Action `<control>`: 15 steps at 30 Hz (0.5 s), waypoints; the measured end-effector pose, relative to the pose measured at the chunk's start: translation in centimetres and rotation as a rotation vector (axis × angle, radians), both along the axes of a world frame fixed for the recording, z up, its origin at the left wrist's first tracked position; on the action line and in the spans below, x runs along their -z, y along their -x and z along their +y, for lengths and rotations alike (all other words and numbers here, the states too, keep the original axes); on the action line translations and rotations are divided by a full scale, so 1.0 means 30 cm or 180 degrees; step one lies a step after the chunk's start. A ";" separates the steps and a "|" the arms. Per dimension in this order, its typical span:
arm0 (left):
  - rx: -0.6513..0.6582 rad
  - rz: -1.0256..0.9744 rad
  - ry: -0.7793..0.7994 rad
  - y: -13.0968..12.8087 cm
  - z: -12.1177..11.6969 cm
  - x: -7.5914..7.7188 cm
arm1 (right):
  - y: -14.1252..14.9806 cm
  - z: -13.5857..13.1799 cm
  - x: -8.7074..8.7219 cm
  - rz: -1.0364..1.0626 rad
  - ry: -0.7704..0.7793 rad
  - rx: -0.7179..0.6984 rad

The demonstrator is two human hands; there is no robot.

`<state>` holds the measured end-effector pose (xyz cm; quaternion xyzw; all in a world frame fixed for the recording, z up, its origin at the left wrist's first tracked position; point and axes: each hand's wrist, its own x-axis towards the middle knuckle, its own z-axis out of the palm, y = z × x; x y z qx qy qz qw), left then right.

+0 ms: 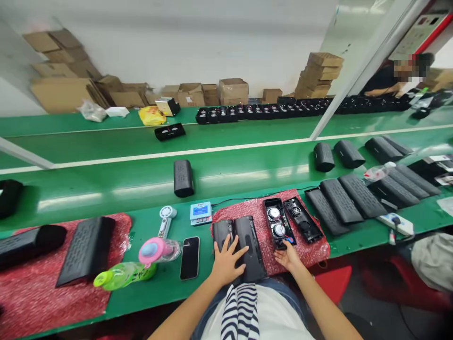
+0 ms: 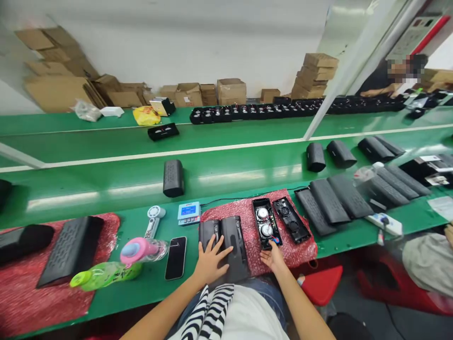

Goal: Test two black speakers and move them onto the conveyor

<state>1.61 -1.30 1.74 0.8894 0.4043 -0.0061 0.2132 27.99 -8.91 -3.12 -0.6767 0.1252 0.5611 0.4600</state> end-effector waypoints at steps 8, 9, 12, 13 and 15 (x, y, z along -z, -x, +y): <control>-0.0037 -0.0175 0.0077 0.006 -0.005 -0.002 | 0.236 0.093 -0.046 -0.1063 -0.0831 -0.0606; -0.0110 -0.0288 0.0076 0.011 -0.006 0.008 | 0.246 0.132 -0.049 -0.1162 -0.0955 -0.0666; -0.0954 -0.0872 0.0052 0.027 -0.002 0.051 | 0.259 0.232 -0.046 -0.1176 -0.1182 -0.0859; -0.1500 -0.1089 0.0096 0.030 0.004 0.066 | 0.260 0.252 -0.042 -0.1110 -0.1217 -0.0924; -0.2691 -0.1452 0.0398 0.032 0.025 0.093 | 0.262 0.269 -0.033 -0.0961 -0.1259 -0.1021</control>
